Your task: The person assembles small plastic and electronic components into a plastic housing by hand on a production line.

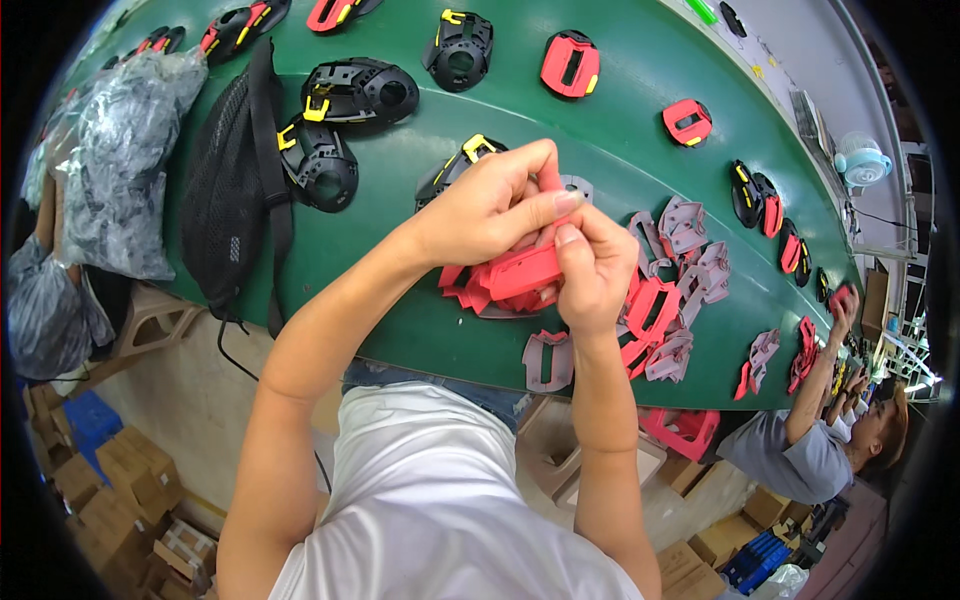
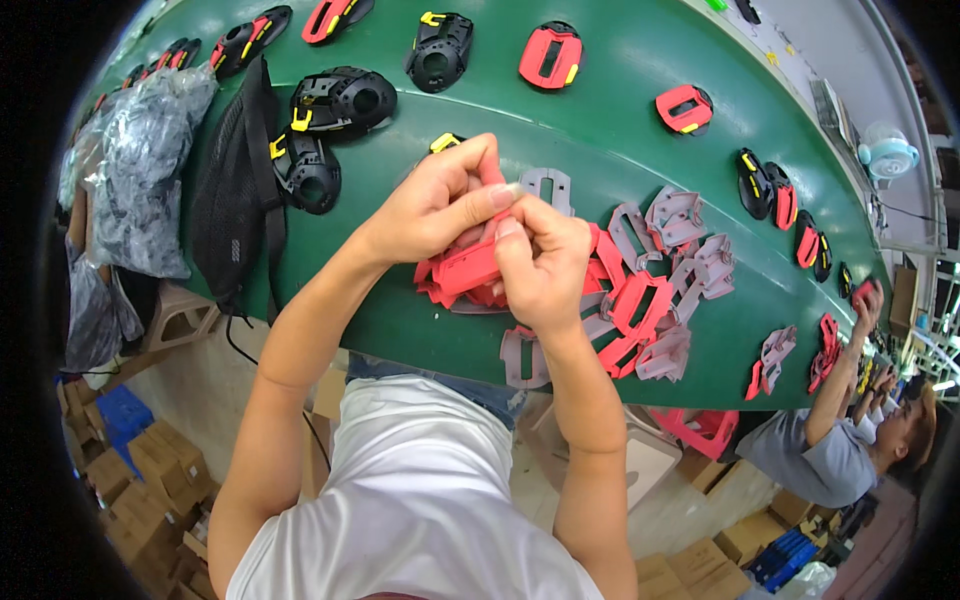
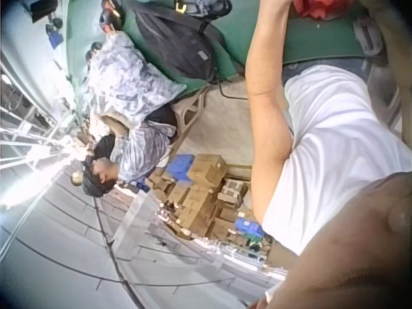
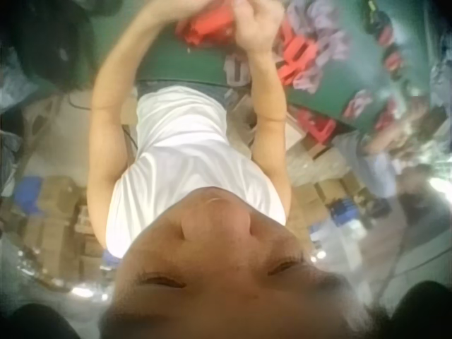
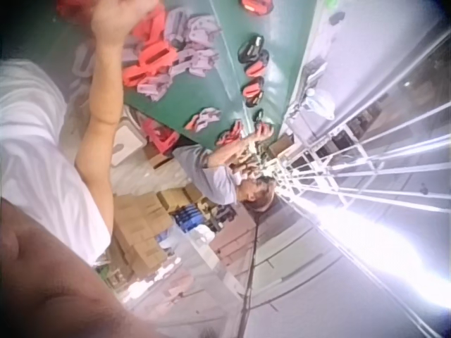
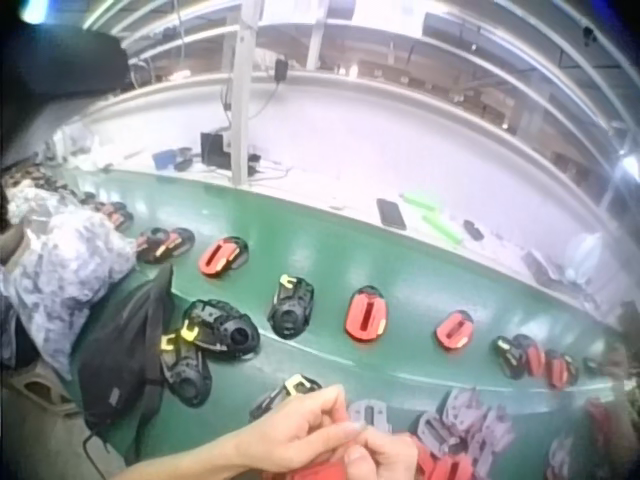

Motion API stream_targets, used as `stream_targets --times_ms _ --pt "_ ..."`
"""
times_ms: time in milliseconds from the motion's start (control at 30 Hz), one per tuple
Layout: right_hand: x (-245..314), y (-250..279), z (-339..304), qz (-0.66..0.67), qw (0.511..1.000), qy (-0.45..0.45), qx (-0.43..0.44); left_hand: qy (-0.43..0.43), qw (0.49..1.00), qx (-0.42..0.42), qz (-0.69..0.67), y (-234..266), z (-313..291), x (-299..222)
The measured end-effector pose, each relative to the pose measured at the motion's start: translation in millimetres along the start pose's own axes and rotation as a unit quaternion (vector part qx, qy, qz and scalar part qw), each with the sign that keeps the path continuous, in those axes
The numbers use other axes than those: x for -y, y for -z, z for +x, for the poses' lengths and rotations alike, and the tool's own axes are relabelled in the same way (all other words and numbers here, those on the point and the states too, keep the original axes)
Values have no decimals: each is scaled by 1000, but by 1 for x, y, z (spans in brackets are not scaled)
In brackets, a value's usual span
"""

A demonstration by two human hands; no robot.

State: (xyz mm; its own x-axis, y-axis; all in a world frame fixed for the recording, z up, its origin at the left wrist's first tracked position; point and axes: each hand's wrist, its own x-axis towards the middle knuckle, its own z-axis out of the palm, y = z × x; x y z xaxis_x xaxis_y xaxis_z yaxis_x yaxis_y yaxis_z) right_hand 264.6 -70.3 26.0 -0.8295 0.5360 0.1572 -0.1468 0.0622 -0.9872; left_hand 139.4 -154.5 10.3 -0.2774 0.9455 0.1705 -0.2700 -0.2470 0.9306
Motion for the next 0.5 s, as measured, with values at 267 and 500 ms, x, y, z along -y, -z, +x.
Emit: stream_targets --times_ms 267,500 --pt "-3 3 3 -69 993 94 13 52 996 14 -69 0 1 -9" --pt "1 3 3 -131 981 140 17 41 996 28 -77 1 0 -10"
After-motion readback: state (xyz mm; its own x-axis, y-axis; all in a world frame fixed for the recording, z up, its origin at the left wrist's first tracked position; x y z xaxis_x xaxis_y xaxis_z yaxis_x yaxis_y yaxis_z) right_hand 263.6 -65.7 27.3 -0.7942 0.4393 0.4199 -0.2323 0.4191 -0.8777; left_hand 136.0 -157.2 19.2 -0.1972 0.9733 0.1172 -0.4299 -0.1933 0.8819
